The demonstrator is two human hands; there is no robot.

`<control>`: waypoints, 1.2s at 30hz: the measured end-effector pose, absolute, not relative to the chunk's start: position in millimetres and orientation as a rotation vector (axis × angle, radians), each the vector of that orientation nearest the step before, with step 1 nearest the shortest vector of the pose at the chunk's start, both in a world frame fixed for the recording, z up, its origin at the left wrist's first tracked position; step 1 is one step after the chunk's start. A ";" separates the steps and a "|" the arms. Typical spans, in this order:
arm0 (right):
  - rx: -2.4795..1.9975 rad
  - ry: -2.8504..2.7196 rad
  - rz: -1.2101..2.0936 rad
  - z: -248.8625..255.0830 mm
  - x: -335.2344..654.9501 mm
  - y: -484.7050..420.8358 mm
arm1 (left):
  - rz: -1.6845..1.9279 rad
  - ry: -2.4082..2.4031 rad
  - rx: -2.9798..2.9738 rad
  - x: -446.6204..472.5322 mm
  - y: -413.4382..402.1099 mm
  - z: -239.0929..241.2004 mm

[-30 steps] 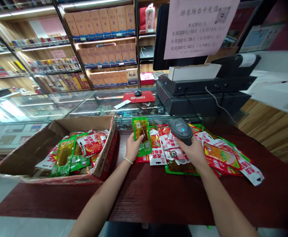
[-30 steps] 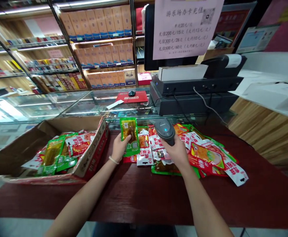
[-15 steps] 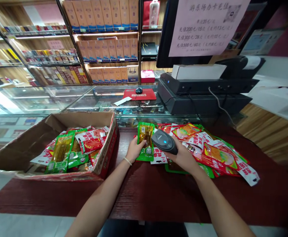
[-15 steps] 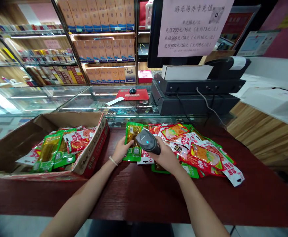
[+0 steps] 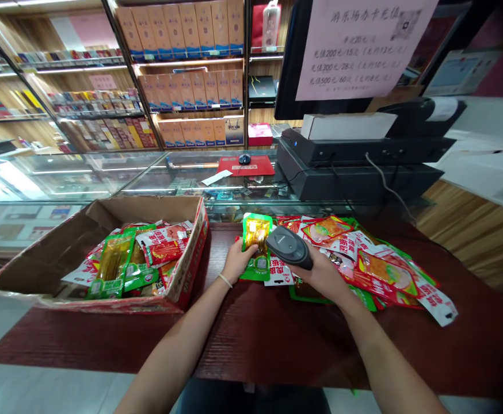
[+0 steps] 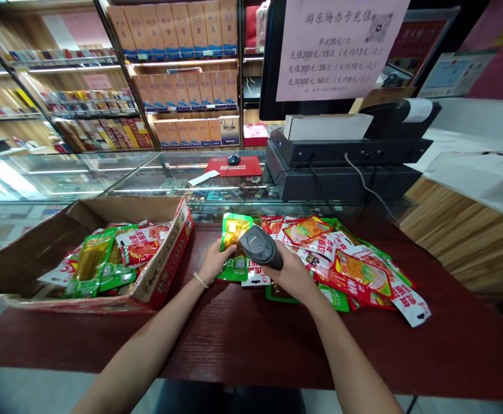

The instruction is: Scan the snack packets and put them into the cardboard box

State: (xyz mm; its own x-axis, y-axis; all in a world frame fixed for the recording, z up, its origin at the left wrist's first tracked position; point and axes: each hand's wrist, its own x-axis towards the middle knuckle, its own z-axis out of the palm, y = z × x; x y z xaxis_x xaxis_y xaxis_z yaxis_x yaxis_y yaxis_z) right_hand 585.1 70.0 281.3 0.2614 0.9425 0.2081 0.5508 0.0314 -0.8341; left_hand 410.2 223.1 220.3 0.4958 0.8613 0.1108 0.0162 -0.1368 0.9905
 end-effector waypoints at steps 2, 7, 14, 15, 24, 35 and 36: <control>-1.631 -1.396 0.569 281.0 585.6 70.0 | 0.893 0.785 1.524 409.8 222.4 220.2; -1.631 -1.384 0.577 281.7 586.5 71.1 | 0.914 0.732 1.451 412.4 220.0 223.1; -1.674 -1.252 0.390 281.2 593.6 73.3 | 1.135 0.780 1.537 407.8 206.2 271.8; -1.693 -1.226 0.368 281.2 594.1 73.4 | 1.164 0.792 1.574 402.2 201.3 285.8; -1.574 -1.239 0.401 292.9 569.3 81.7 | 1.420 1.068 2.011 279.2 188.2 395.1; -1.556 -1.333 0.351 294.8 548.2 97.8 | 1.057 1.510 2.199 175.9 250.1 352.8; -1.567 -1.333 0.354 294.4 548.1 98.1 | 1.096 1.491 2.184 178.0 248.9 353.3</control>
